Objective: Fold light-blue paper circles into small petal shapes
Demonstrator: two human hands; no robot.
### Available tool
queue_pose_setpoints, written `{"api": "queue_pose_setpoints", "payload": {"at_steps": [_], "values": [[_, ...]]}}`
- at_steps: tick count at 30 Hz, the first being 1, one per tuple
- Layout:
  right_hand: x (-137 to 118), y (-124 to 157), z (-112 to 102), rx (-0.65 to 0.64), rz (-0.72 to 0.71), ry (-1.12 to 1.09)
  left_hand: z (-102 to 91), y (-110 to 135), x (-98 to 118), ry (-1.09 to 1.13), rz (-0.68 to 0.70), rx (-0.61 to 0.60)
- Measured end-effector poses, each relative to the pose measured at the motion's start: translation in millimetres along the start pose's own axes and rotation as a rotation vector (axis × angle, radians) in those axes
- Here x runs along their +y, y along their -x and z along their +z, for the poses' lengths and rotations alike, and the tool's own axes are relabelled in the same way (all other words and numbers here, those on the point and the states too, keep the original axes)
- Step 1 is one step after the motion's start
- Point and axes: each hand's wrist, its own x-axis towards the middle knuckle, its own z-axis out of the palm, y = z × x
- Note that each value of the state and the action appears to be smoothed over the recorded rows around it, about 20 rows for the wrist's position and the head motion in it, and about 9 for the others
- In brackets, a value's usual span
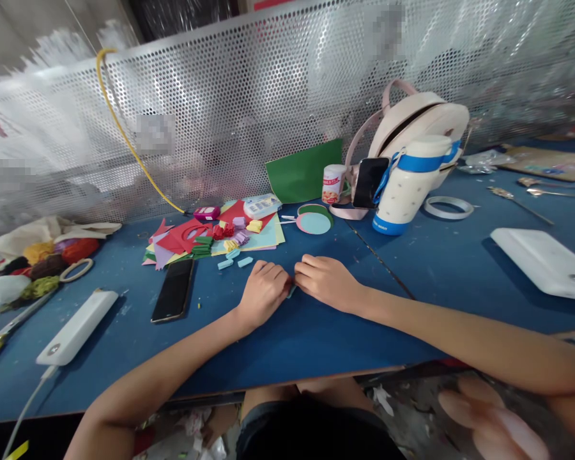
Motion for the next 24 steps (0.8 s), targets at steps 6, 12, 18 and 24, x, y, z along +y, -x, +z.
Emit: {"api": "queue_pose_setpoints", "payload": {"at_steps": [6, 12, 18, 24], "values": [[-1.4, 0.3, 4.1, -0.001, -0.038, 0.082, -0.6, 0.7, 0.0, 0.04, -0.056, -0.032], [-2.7, 0.3, 2.9, 0.023, -0.048, 0.04, -1.4, 1.6, -0.8, 0.043, -0.062, -0.044], [-0.4, 0.8, 3.8, 0.024, 0.047, -0.07, 0.4, 2.4, 1.2, -0.031, 0.009, -0.013], [-4.8, 0.3, 5.8, 0.003, 0.1, -0.09, 2.2, 1.5, 2.5, 0.004, -0.036, -0.025]]}}
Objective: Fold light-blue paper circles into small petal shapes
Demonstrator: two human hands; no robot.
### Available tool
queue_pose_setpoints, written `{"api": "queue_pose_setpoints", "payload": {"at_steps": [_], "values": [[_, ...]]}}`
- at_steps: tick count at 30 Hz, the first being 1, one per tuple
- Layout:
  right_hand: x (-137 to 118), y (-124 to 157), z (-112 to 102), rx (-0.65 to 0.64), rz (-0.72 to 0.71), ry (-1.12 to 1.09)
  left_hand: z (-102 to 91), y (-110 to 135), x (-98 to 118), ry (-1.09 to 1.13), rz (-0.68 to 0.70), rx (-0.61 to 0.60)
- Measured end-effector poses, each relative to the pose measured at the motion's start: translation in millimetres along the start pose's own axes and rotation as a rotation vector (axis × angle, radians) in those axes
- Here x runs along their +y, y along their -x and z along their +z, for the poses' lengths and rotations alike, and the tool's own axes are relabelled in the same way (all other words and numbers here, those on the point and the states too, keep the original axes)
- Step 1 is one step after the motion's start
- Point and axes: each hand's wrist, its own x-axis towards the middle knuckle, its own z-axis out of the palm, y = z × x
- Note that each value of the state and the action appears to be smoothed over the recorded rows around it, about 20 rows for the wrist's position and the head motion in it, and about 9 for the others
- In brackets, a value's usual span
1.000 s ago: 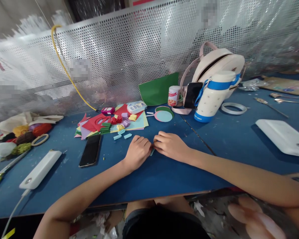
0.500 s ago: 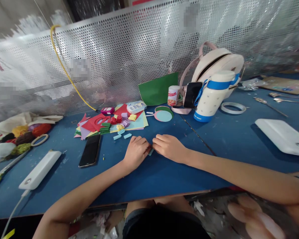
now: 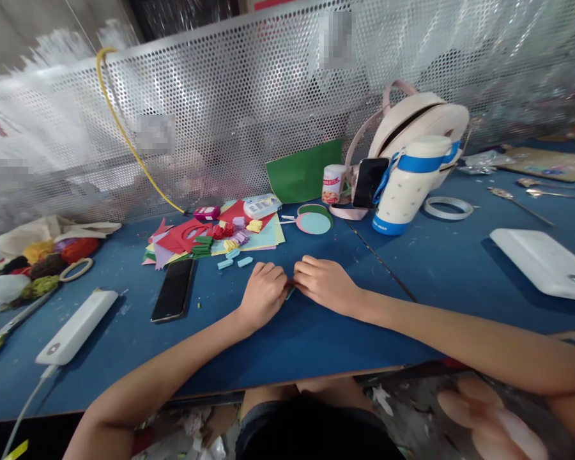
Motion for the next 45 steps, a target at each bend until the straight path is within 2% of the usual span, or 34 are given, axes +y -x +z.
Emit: {"api": "queue_pose_setpoints", "payload": {"at_steps": [12, 17, 20, 24, 31, 35, 40, 45], "values": [[0.2, 1.3, 1.3, -0.025, 0.045, -0.097, -2.9, -6.5, -7.0, 0.375, -0.265, -0.104], [5.6, -0.3, -1.0, -0.055, 0.082, -0.182, -3.2, -7.9, -7.1, 0.389, -0.27, -0.117], [16.0, -1.0, -5.6, -0.127, 0.113, -0.316, -3.7, -6.7, -6.1, 0.373, -0.249, -0.113], [33.1, -1.8, -11.5, -0.206, 0.055, -0.391, -3.6, -1.8, -3.9, 0.351, -0.19, -0.087], [59.9, -5.5, -15.1, -0.153, -0.012, -0.287, -1.6, 3.4, -3.4, 0.283, -0.145, -0.046], [74.2, -6.1, -12.6, -0.083, 0.08, -0.261, -0.9, 3.7, -7.9, 0.323, -0.176, 0.006], [78.0, -5.9, -9.2, 0.069, 0.328, -0.364, 0.1, 2.8, -14.0, 0.603, -0.249, 0.191], [67.7, -7.4, -8.7, 0.093, 0.345, -0.615, 1.7, 0.4, -15.8, 0.89, -0.421, 0.233]]}}
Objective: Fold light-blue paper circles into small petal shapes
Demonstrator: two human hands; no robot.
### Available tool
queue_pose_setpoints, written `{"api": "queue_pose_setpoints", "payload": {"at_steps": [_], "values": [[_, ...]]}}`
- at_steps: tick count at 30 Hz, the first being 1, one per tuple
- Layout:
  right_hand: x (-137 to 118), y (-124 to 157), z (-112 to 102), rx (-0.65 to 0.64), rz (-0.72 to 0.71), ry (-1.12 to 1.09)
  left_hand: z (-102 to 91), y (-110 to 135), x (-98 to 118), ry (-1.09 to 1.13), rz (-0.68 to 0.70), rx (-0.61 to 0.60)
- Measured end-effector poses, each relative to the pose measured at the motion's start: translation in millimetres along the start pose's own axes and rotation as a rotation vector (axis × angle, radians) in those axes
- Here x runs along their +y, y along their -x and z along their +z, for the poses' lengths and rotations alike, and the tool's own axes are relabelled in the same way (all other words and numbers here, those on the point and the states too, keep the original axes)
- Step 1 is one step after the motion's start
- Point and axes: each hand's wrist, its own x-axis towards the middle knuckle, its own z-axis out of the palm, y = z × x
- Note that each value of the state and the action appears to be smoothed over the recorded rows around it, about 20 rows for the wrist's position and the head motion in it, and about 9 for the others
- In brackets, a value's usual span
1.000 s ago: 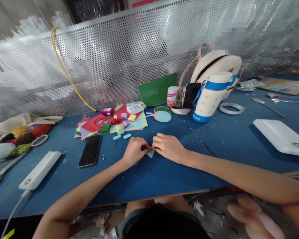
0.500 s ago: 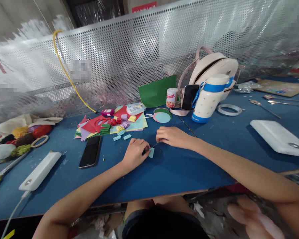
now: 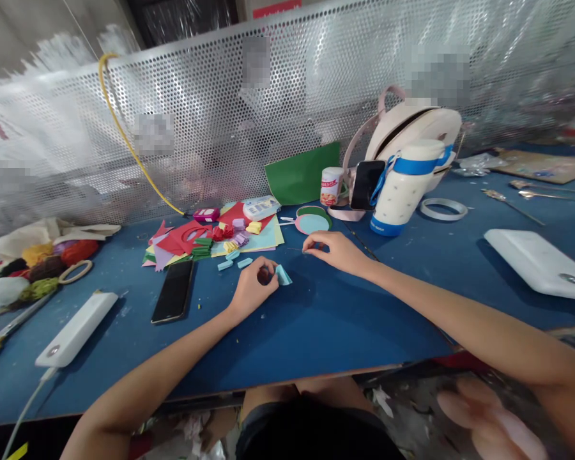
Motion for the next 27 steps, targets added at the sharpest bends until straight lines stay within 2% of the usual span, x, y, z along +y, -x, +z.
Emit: {"api": "queue_pose_setpoints", "payload": {"at_steps": [4, 7, 11, 15, 17, 24, 27], "values": [[-8.3, 3.3, 5.0, 0.009, -0.006, -0.14, 1.1, -0.1, -0.6, 0.161, -0.082, 0.027], [-12.0, 5.1, 7.3, 0.012, 0.002, -0.19, 0.2, 0.6, -0.1, 0.162, -0.054, 0.019], [-12.6, 6.2, 9.1, 0.011, 0.0, -0.193, -3.1, 1.4, 0.4, -0.025, 0.1, -0.042], [-11.4, 7.0, 11.5, 0.011, -0.023, -0.167, -4.9, 2.0, 0.2, -0.303, 0.288, -0.132], [-11.2, 7.5, 12.9, 0.009, -0.038, -0.155, -4.6, 2.2, -0.1, -0.414, 0.335, -0.154], [-12.6, 9.0, 15.3, 0.004, -0.082, -0.128, -7.1, -0.5, -6.5, -0.474, 0.253, -0.276], [-13.3, 9.7, 15.0, 0.006, -0.083, -0.116, -9.9, -1.5, -7.2, -0.505, 0.229, -0.287]]}}
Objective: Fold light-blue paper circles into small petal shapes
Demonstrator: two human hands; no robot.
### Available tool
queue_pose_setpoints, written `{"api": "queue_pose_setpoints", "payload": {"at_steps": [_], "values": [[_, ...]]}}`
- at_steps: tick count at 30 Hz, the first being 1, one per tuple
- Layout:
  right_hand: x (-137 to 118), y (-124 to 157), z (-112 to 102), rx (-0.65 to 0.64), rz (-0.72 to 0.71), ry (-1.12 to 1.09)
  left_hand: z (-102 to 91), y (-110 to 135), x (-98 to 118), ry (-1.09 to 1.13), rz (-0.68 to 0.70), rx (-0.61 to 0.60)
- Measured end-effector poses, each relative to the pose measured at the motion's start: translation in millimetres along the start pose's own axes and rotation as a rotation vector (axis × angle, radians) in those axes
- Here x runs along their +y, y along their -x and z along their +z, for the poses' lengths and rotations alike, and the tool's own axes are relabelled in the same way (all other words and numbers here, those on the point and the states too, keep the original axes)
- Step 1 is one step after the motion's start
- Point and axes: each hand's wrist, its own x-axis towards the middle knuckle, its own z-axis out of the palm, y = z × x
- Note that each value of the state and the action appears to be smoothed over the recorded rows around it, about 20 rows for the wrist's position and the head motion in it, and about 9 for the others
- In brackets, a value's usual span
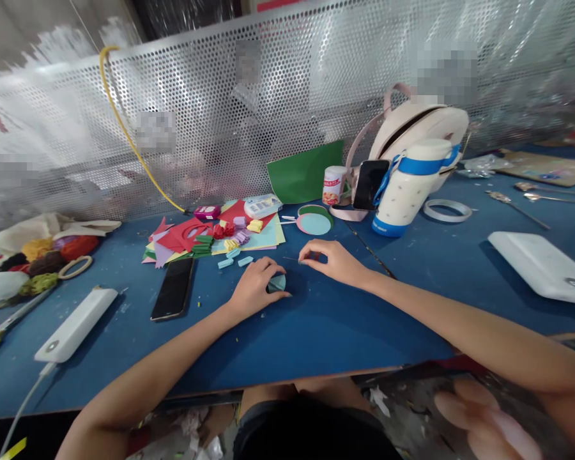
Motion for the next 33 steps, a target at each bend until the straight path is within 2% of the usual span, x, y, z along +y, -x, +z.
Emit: {"api": "queue_pose_setpoints", "payload": {"at_steps": [6, 10, 13, 17, 25, 33], "values": [[-1.6, 1.7, 0.0, -0.018, -0.01, 0.021, 0.0, 0.4, 0.6, 0.253, -0.045, 0.038], [-2.7, 2.5, 0.8, -0.022, -0.024, 0.036, 2.9, 0.8, -0.4, 0.42, -0.142, 0.101], [-3.0, 3.1, 1.5, -0.029, -0.034, 0.048, 4.9, 0.8, -1.3, 0.559, -0.212, 0.095], [-1.3, 3.6, 2.3, -0.042, -0.076, 0.098, 8.5, 0.1, -2.5, 0.716, -0.223, 0.109], [1.8, 3.8, 3.2, -0.064, -0.118, 0.196, 13.7, 1.6, -6.0, 0.766, -0.272, 0.11], [-4.7, 5.1, 3.0, -0.05, -0.172, 0.23, 9.9, 2.2, 3.4, 0.767, -0.272, 0.148]]}}
